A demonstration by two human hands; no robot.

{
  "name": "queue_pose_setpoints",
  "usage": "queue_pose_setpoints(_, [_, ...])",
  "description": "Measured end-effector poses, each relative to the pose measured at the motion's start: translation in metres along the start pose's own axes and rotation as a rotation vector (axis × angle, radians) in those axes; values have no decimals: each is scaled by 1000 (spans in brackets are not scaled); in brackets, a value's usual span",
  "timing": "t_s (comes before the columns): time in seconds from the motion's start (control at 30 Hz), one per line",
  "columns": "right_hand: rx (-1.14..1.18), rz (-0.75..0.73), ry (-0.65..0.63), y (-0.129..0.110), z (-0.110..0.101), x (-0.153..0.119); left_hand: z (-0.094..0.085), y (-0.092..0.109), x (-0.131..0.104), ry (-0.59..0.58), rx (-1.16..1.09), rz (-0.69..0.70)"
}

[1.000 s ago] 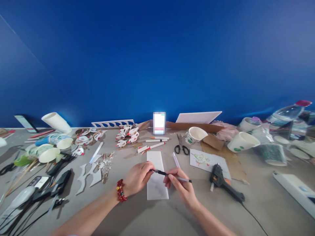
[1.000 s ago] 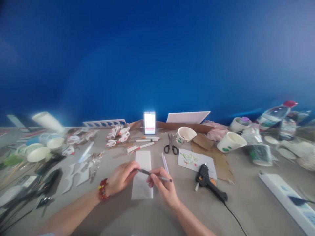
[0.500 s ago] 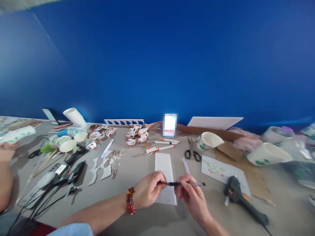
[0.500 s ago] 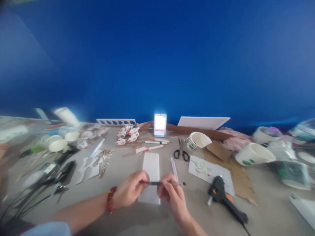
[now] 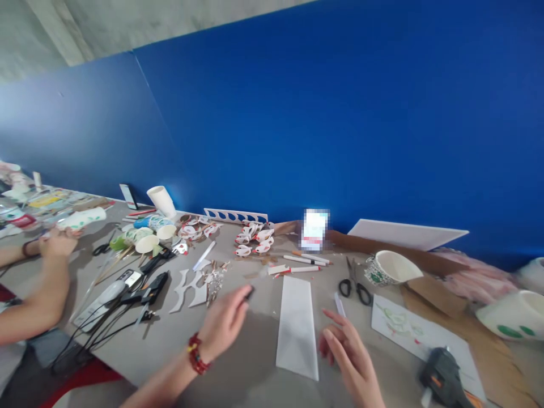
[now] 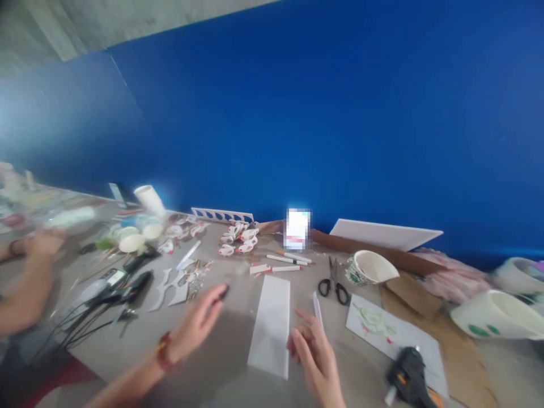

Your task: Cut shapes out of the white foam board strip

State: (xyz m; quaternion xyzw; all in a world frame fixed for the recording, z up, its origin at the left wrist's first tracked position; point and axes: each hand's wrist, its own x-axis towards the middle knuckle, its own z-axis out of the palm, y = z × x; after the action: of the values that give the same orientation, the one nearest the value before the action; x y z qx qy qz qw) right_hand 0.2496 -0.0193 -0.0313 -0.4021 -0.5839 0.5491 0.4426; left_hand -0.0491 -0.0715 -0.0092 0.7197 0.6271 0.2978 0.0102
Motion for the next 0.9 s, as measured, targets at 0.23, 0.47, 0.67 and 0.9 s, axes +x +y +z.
queue_pose_setpoints(0.23, [-35, 65, -37, 5, 6, 2, -77, -131, -38, 140, 944, -436])
queue_pose_setpoints(0.47, [-265, -111, 74, 2, -3, 4, -58, -86, -12, 145, 612, -129])
queue_pose_setpoints(0.67, [-576, -236, 107, -10, -19, 13, 17, 17, 24, -318, 91, 285])
queue_pose_setpoints(0.9, [-1081, -236, 198, -12, -38, 23, 65, 35, 45, -462, 31, 335])
